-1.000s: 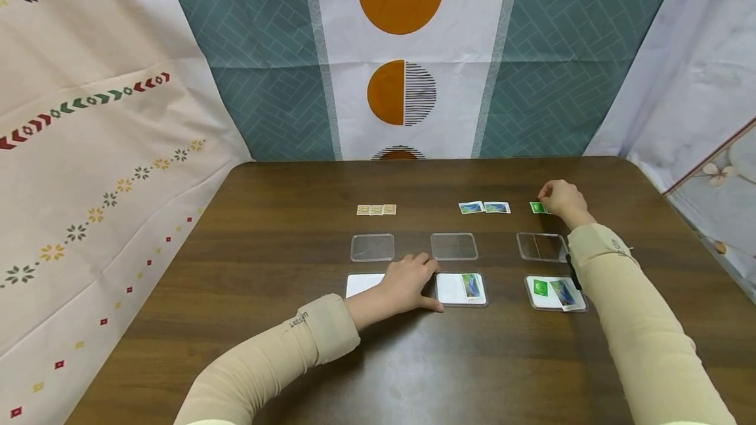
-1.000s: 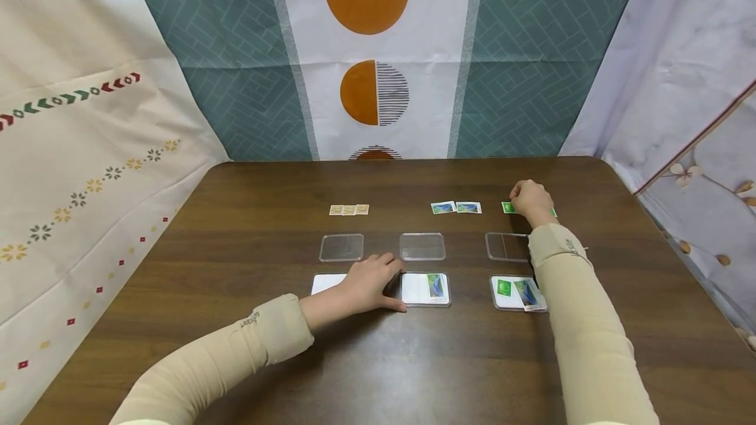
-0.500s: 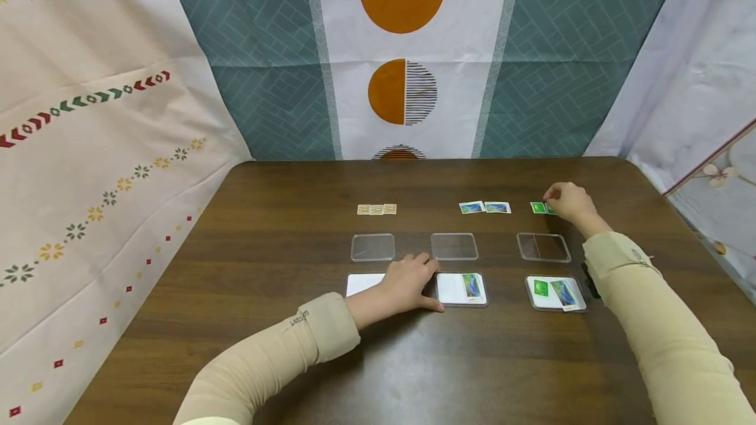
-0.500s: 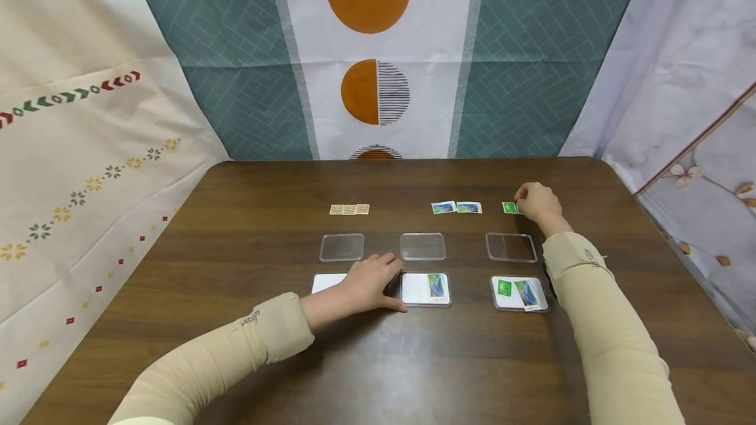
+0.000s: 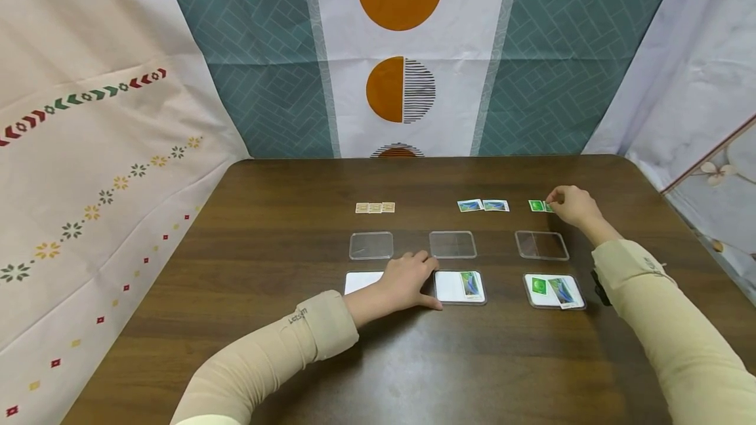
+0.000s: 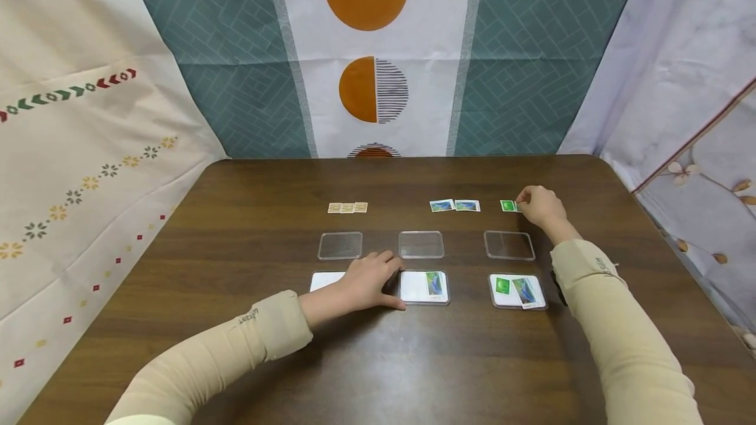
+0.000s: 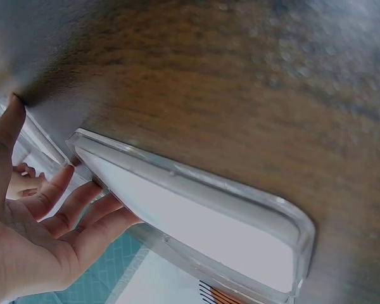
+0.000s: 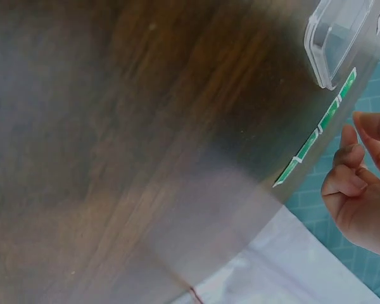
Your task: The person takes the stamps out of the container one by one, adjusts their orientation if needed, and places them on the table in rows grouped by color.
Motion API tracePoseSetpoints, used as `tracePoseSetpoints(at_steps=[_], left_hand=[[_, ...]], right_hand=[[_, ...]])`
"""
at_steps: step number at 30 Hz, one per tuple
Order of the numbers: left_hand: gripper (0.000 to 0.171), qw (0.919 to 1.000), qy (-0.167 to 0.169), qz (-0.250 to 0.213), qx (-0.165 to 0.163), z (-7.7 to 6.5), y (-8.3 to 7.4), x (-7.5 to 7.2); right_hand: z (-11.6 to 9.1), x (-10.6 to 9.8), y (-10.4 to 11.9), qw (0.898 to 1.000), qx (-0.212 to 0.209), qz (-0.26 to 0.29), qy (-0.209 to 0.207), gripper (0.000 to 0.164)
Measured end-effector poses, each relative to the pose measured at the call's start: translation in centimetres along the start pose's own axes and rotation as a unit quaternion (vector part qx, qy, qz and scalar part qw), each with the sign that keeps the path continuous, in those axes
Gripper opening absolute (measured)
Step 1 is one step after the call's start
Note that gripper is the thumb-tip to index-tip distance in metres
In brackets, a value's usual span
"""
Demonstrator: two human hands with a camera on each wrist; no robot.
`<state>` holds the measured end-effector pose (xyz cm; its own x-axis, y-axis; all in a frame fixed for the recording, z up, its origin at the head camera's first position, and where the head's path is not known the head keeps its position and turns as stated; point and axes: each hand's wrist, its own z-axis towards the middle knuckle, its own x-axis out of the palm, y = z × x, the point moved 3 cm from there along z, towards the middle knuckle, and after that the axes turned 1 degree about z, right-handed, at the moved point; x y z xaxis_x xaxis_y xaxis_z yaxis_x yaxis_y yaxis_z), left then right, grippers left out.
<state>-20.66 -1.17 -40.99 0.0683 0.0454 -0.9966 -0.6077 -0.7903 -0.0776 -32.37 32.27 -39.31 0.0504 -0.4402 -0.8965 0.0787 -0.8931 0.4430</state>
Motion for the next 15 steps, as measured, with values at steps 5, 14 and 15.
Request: tracePoseSetpoints(at_steps=[5, 14, 15], left_hand=[[0.067, 1.0000, 0.000, 0.003, 0.002, 0.1, -0.1, -0.1], [0.066, 1.0000, -0.003, 0.001, 0.005, 0.1, -0.1, -0.1], [0.066, 1.0000, -0.003, 0.001, 0.005, 0.1, -0.1, -0.1]], right_hand=[[-0.3, 0.1, 0.2, 1.000, -0.005, 0.007, 0.014, 0.022], [-0.8, 0.0, 1.5, 0.999, -0.042, 0.009, 0.014, 0.020], [-1.0, -0.1, 1.7, 0.999, -0.045, 0.010, 0.011, 0.020]])
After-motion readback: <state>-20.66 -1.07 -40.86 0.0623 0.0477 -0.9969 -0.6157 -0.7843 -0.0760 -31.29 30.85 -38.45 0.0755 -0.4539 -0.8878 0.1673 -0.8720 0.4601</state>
